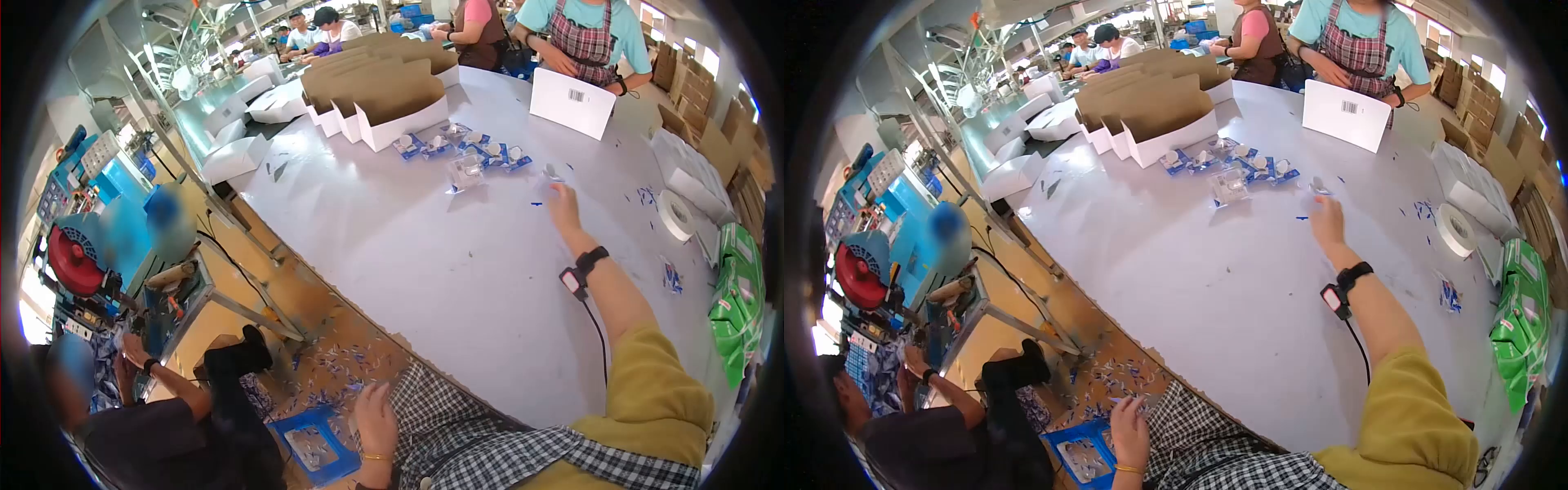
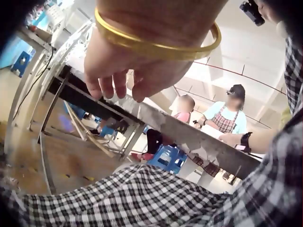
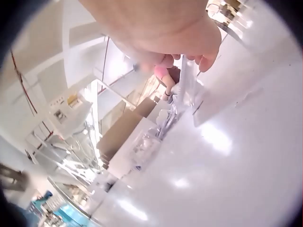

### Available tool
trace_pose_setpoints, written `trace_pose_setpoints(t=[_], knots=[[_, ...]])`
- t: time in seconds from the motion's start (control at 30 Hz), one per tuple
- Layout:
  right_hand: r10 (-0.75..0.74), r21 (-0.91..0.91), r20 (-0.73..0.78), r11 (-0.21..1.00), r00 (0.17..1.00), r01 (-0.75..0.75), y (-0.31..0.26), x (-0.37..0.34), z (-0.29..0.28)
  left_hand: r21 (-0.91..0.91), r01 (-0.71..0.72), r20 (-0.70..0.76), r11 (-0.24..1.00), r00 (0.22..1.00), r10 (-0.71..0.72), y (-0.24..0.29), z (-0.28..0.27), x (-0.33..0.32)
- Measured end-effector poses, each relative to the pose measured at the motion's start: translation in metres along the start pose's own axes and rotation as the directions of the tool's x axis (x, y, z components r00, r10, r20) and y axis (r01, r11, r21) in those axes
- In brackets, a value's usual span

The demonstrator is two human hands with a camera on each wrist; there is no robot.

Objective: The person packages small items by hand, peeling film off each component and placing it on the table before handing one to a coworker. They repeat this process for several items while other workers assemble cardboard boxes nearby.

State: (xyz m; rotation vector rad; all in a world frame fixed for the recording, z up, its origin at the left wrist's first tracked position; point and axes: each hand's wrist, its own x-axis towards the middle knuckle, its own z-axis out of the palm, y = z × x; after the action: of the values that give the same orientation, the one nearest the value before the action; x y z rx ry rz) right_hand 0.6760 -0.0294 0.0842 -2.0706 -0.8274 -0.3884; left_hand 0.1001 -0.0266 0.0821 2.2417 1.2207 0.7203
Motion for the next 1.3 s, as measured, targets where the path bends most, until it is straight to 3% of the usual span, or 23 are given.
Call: trace_pose_setpoints(t=[0.03,0.1,0.17,0.23,0.27,0.33,0.4,0.5,0.57,0.63,0.67,0.73,0.8,0.83,0.87,0.93,1.0,1.07,1.13,1.17,1.23,1.27,1.3], knots=[[-0.282,-0.206,0.031,0.937,0.959,0.282,-0.003,0.001,0.012,0.0,0.003,0.004,1.0,1.0,-0.003,-0.001,0.007,-0.002],[-0.266,-0.081,0.15,0.956,0.952,0.28,-0.031,0.003,0.028,-0.021,-0.009,0.155,1.0,0.988,0.012,0.003,0.019,-0.012],[-0.468,-0.064,0.184,0.872,0.864,0.486,-0.048,0.013,0.08,-0.08,-0.023,0.22,0.997,0.975,0.04,0.006,0.025,-0.015],[-0.411,-0.075,0.315,0.888,0.856,0.453,-0.075,0.022,0.109,-0.079,0.038,0.333,0.996,0.943,-0.009,0.001,0.026,-0.016],[-0.395,-0.09,0.4,0.881,0.827,0.465,-0.097,0.027,0.111,-0.031,0.095,0.273,0.995,0.958,-0.083,-0.001,0.023,-0.016],[-0.324,-0.183,0.563,0.848,0.76,0.497,-0.141,0.034,0.11,-0.065,-0.009,0.235,0.998,0.972,0.024,-0.004,0.017,-0.015],[-0.372,-0.243,0.547,0.787,0.749,0.568,-0.146,0.034,0.111,-0.013,0.031,0.206,0.999,0.978,-0.027,-0.013,0.011,-0.024],[-0.375,-0.132,0.504,0.857,0.778,0.498,-0.129,0.043,0.123,-0.034,0.096,0.256,0.995,0.963,-0.084,-0.011,0.005,-0.028],[-0.381,-0.178,0.467,0.843,0.798,0.507,-0.124,0.044,0.12,0.006,0.121,0.303,0.993,0.946,-0.117,-0.014,0.001,-0.029],[-0.475,-0.301,0.51,0.683,0.718,0.666,-0.122,0.033,0.111,0.011,0.108,0.305,0.994,0.946,-0.106,-0.014,0.001,-0.032],[-0.468,-0.31,0.517,0.678,0.717,0.667,-0.121,0.024,0.106,-0.02,0.078,0.27,0.997,0.96,-0.07,-0.014,0.001,-0.035],[-0.636,-0.061,0.482,0.661,0.602,0.748,-0.124,0.006,0.093,-0.097,0.006,0.158,0.995,0.987,0.01,-0.01,-0.003,-0.034],[-0.684,0.133,0.298,0.721,0.666,0.68,-0.151,-0.036,0.07,-0.137,0.042,0.181,0.99,0.983,-0.017,-0.005,-0.013,-0.03],[-0.58,0.301,0.447,0.814,0.681,0.496,-0.185,-0.059,0.039,-0.177,0.097,0.226,0.979,0.973,-0.055,0.0,-0.018,-0.03],[-0.478,0.412,0.597,0.872,0.645,0.265,-0.217,-0.081,0.007,-0.201,0.107,0.167,0.974,0.983,-0.074,0.009,-0.026,-0.027],[-0.543,0.591,0.646,0.801,0.537,0.098,-0.236,-0.13,-0.022,-0.247,0.069,0.089,0.967,0.995,-0.049,0.026,-0.033,-0.022],[-0.494,0.534,0.824,0.841,0.277,-0.091,-0.267,-0.174,-0.059,-0.279,-0.04,-0.098,0.959,0.995,0.013,0.039,-0.043,-0.017],[-0.511,0.524,0.851,0.81,0.12,-0.265,-0.278,-0.219,-0.073,-0.259,-0.121,-0.154,0.958,0.985,0.083,0.055,-0.05,-0.015],[-0.617,0.616,0.786,0.777,0.041,-0.13,-0.28,-0.249,-0.079,-0.242,-0.207,-0.192,0.948,0.968,0.162,0.067,-0.053,-0.019],[-0.609,0.61,0.792,0.783,0.048,-0.124,-0.28,-0.255,-0.085,-0.252,-0.214,-0.191,0.944,0.967,0.169,0.068,-0.053,-0.024],[-0.453,0.357,0.87,0.851,-0.194,-0.385,-0.283,-0.26,-0.091,-0.308,-0.077,-0.04,0.948,0.997,0.068,0.067,-0.053,-0.034],[-0.452,0.324,0.871,0.821,-0.19,-0.47,-0.285,-0.263,-0.097,-0.319,-0.104,-0.023,0.942,0.995,0.102,0.062,-0.05,-0.039],[-0.458,0.333,0.868,0.823,-0.191,-0.46,-0.286,-0.262,-0.097,-0.317,-0.11,-0.037,0.942,0.994,0.103,0.061,-0.049,-0.043]])
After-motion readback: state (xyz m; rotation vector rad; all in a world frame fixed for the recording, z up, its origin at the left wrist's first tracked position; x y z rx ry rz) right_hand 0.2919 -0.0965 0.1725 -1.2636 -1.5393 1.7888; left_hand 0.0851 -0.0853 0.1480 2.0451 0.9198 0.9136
